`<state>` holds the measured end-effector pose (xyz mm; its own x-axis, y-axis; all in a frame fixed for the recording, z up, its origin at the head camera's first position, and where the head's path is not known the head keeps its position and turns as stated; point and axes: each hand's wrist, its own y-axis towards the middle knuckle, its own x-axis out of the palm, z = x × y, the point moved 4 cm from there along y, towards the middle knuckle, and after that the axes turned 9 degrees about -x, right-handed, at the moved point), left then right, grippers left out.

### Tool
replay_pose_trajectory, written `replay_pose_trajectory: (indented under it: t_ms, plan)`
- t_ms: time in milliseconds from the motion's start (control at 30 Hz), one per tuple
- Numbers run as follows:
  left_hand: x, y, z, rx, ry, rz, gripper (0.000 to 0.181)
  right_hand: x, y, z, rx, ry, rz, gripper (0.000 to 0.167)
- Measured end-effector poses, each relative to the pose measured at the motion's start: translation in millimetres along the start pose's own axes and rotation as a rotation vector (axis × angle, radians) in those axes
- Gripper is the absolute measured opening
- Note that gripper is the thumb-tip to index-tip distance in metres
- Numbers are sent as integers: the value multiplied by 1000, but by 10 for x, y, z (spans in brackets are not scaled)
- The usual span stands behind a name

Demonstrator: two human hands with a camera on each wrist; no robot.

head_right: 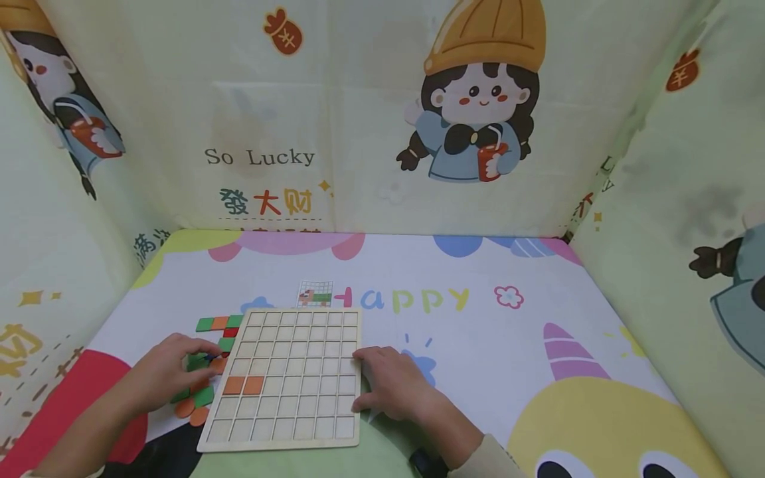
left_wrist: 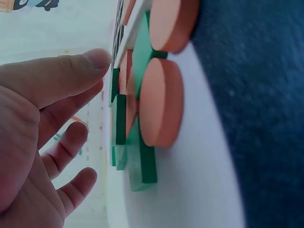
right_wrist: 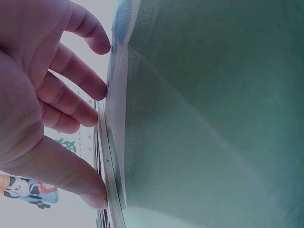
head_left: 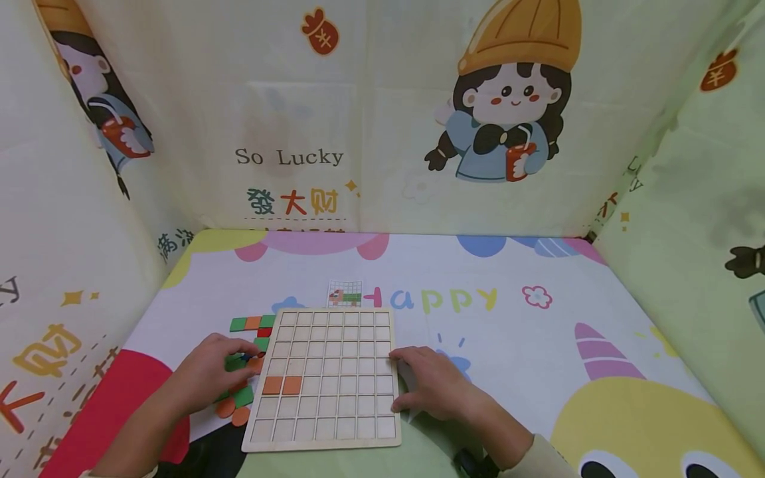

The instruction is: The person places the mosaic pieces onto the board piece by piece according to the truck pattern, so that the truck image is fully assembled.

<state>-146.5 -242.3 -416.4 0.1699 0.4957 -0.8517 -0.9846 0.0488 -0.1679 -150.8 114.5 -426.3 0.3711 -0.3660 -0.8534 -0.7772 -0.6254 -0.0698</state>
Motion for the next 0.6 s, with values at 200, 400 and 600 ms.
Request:
replay_pose_trajectory:
  t_ms: [200, 400, 600]
  plan:
    - [33, 20, -45, -3, 5, -9, 35, -8, -3, -12, -4, -5, 4, 72]
    - [69, 38, -81, -6, 15, -14, 32, -10, -4, -14, -5, -6, 5, 72]
    - [78, 53, -82, -5, 28, -12, 31, -8, -6, -10, -15, -12, 9, 73]
